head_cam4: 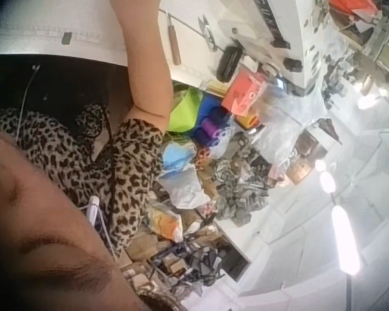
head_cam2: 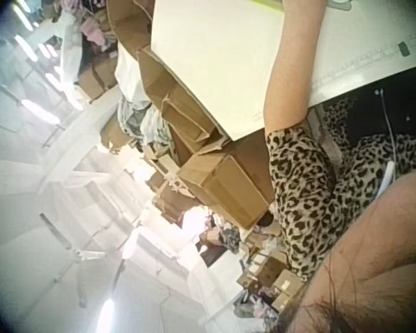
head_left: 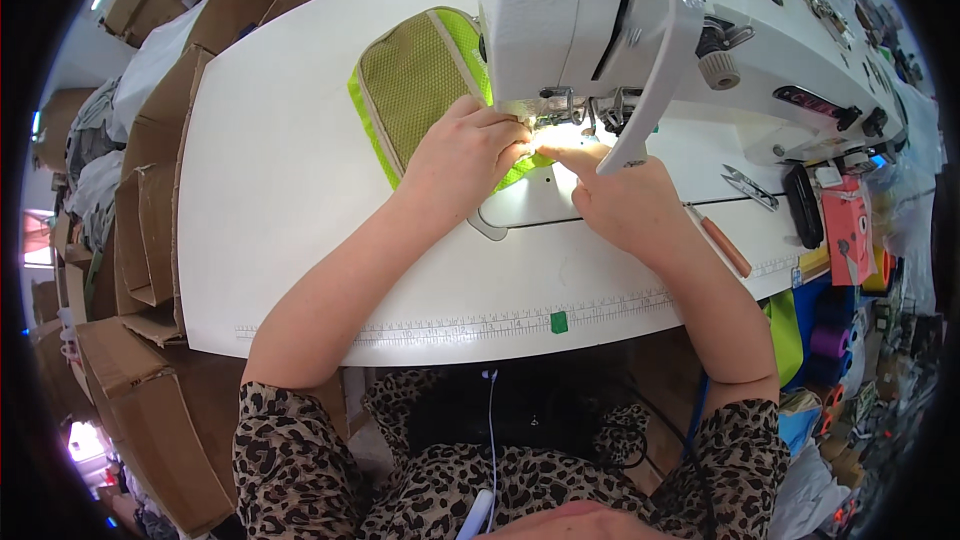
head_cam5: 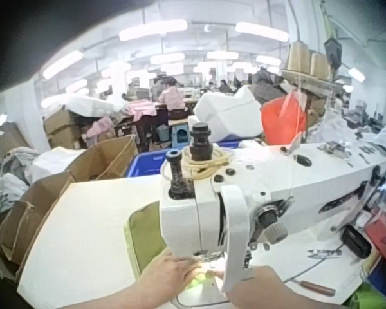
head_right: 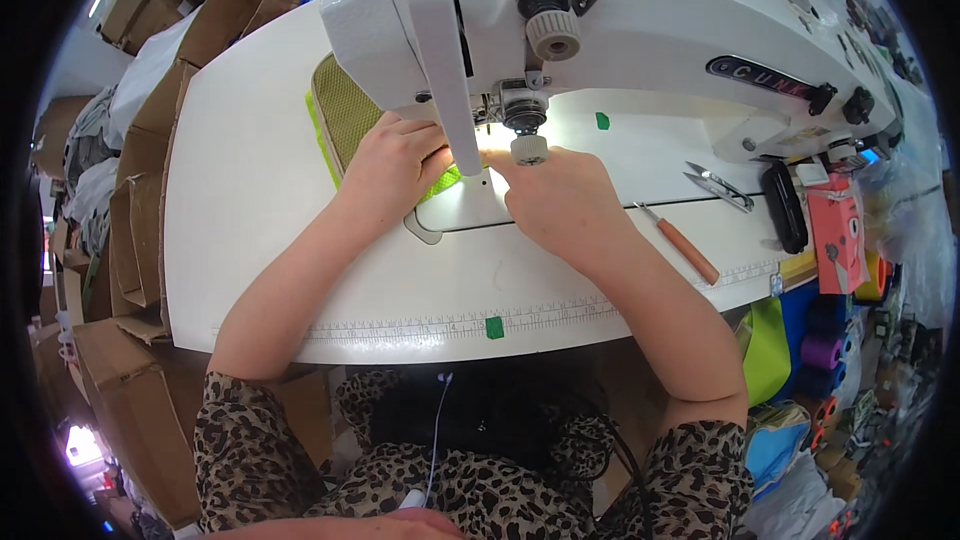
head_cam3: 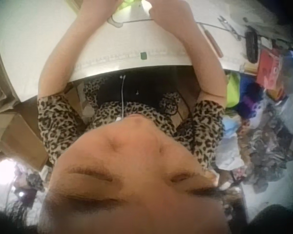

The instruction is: The recorder is using an industrial sewing machine to sew lime green mesh bags.

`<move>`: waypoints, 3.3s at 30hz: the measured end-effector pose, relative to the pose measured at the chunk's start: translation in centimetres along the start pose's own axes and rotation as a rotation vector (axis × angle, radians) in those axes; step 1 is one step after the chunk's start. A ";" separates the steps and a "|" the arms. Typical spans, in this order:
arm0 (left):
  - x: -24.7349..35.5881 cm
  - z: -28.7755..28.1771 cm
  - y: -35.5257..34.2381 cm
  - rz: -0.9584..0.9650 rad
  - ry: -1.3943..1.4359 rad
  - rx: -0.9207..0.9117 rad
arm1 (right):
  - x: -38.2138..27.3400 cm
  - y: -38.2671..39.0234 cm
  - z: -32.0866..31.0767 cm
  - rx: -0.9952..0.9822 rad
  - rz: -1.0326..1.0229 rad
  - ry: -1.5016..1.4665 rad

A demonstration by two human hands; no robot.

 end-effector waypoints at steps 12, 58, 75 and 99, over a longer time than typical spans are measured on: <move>0.0 0.0 0.4 -0.081 0.016 0.049 | 0.3 0.0 -0.3 -0.089 0.019 -0.120; -0.2 -3.1 0.3 0.173 0.153 -0.170 | -0.9 -0.4 -0.1 -0.044 -0.079 -0.038; -2.0 -2.3 0.9 0.181 0.140 -0.284 | -1.5 0.1 -0.6 0.014 -0.064 -0.106; -1.0 -1.2 1.1 0.056 0.067 -0.092 | -0.4 0.0 0.2 0.005 -0.036 -0.131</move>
Point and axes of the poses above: each hand's wrist, its own y-axis away from the middle knuckle, its own z-axis out of the palm, x = y × z, the point moved 4 cm from there along -y, towards the middle knuckle, and after that the axes turned 4 degrees about -z, right-handed, at the moved point
